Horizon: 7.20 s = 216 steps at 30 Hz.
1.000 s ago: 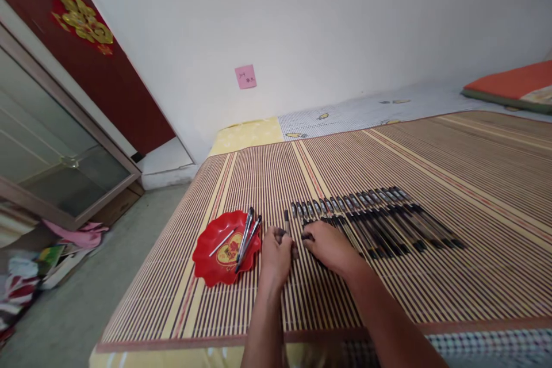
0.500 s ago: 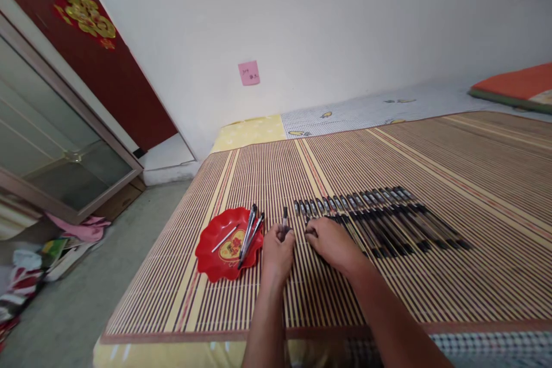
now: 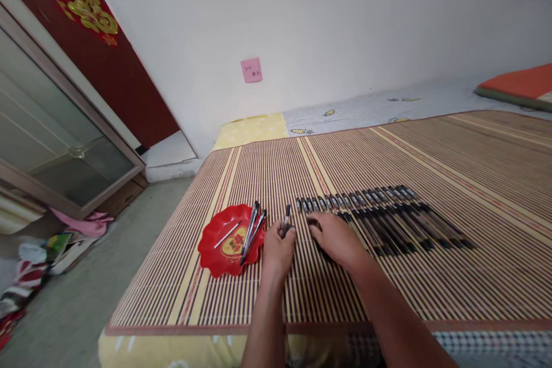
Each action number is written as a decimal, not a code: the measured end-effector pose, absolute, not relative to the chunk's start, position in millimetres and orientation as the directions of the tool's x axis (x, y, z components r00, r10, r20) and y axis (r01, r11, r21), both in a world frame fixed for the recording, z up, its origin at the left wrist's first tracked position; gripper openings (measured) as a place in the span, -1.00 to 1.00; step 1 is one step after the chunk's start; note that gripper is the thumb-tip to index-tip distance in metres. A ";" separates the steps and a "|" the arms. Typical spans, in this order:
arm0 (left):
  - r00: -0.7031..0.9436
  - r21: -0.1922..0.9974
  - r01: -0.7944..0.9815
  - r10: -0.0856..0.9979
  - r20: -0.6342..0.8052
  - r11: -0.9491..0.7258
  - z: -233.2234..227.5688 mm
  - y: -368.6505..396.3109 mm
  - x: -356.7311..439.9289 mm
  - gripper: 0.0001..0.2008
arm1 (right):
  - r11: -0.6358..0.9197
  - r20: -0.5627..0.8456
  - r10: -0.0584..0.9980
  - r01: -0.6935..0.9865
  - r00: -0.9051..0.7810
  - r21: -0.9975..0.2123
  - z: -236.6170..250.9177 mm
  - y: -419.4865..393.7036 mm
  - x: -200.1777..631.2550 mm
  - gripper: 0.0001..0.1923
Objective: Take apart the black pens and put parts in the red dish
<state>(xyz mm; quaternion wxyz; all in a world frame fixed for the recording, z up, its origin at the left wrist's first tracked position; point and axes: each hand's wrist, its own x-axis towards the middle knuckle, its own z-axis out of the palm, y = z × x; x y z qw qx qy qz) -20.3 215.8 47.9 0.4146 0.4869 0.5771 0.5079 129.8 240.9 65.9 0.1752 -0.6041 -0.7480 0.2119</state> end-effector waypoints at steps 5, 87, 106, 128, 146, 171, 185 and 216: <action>-0.179 0.989 0.145 0.984 0.005 0.021 48.4 215.1 -20.7 -0.86 | 0.172 0.000 0.981 0.863 -0.196 -0.475 59.4 243.5 127.2 -0.58; 0.084 0.937 -0.329 0.992 -0.099 0.121 61.9 201.7 -20.8 -0.67 | 0.083 0.081 0.973 0.002 -0.218 -0.997 89.9 237.8 127.5 -0.83; 0.145 0.989 -0.127 0.988 -0.060 0.079 69.1 197.9 -16.6 -0.71 | 0.110 0.124 0.984 -0.111 -0.126 -0.988 100.5 241.8 143.9 -0.72; 0.202 1.000 0.021 0.979 -0.022 0.018 71.7 199.1 -21.4 -0.60 | 0.395 0.288 0.885 -0.263 0.366 -0.880 120.0 237.1 165.5 -0.78; 0.236 0.999 0.014 0.971 0.031 -0.035 77.5 195.3 -25.9 -0.64 | 0.395 0.288 0.894 -0.304 0.343 -0.867 118.2 238.4 168.9 -0.81; 0.267 0.925 -0.358 0.963 -0.027 0.125 71.0 193.6 -19.6 -0.73 | 0.269 0.259 0.942 0.015 -0.212 -0.963 111.6 235.8 150.0 -0.75; 0.300 0.887 -0.425 0.953 -0.049 0.180 75.9 190.2 -13.3 -0.71 | 0.196 0.203 0.963 -0.056 -0.179 -0.979 109.3 236.9 147.2 -0.68; 0.309 0.900 -0.396 0.949 -0.058 0.184 73.9 190.8 -12.5 -0.67 | 0.139 0.152 0.972 -0.083 -0.178 -0.987 112.9 235.7 153.2 -0.71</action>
